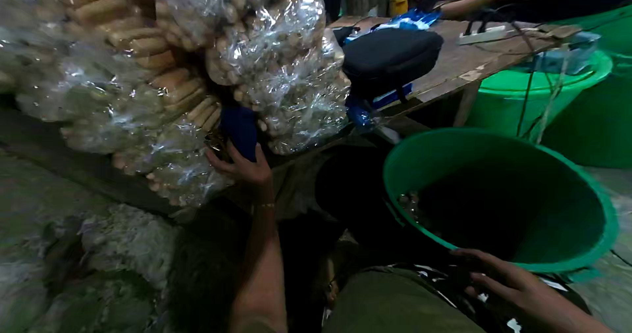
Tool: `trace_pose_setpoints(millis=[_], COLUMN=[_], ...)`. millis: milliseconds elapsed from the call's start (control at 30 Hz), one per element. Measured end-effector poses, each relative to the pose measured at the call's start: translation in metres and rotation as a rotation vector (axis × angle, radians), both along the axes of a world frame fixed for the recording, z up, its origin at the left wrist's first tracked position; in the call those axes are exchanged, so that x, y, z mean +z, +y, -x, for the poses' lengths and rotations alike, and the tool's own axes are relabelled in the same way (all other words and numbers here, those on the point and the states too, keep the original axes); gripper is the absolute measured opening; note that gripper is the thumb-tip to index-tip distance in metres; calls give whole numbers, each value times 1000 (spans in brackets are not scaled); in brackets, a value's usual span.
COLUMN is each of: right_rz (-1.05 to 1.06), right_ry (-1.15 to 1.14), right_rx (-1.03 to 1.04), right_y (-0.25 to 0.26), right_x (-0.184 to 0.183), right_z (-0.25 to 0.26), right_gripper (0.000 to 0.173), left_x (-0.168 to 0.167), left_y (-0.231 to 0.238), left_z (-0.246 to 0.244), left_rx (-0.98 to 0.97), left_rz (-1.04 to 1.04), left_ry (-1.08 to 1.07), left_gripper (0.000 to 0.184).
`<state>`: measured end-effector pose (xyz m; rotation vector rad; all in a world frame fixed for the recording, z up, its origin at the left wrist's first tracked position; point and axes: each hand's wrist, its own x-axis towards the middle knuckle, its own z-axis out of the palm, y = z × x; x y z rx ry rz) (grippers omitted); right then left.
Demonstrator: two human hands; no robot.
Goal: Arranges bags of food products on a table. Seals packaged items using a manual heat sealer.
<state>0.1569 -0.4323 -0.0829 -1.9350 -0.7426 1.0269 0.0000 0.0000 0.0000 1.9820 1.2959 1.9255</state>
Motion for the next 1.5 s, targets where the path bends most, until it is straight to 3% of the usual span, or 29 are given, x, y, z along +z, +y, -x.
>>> trace_pose_setpoints(millis=[100, 233, 367, 433, 500, 600, 733, 933, 1100, 1233, 1300, 1367, 1500], right_rz=[65, 97, 102, 118, 123, 135, 167, 175, 231, 296, 289, 286, 284], right_ry=[-39, -141, -86, -73, -86, -103, -113, -130, -228, -323, -323, -324, -343], right_rx=[41, 128, 130, 136, 164, 191, 200, 213, 266, 294, 293, 308, 347], right_y=[-7, -10, -8, -4, -2, -2, -6, -11, -7, -5, -7, -5, 3], right_x=[10, 12, -2, -4, -6, -10, -16, -22, -27, -21, -25, -26, -23], right_z=[7, 6, 3, 2, 0, -5, -13, -22, -28, -25, -24, -23, -23], right_gripper=[41, 41, 42, 43, 42, 38, 37, 35, 34, 34, 33, 33, 32], left_x=[-1, -13, -37, -35, -36, -39, -29, -15, -26, -32, -28, -27, -39], left_y=[-2, -8, -4, -4, -5, -6, -2, 5, 12, 3, -16, -26, -9], left_z=[-27, -34, -3, 3, 6, 11, 19, 16, -9, 5, 8, 6, -8], left_rx=[141, 82, 72, 75, 95, 57, -16, -197, -33, -34, -79, -131, -173], left_rz=[104, 166, -92, -102, -88, -33, -29, 105, 205, 33, 188, 347, 225], left_ry=[43, 232, 454, 516, 591, 689, 778, 691, 760, 757, 774, 740, 593], left_gripper=[69, 86, 67, 64, 71, 97, 97, 89, 80, 65, 56, 60, 70])
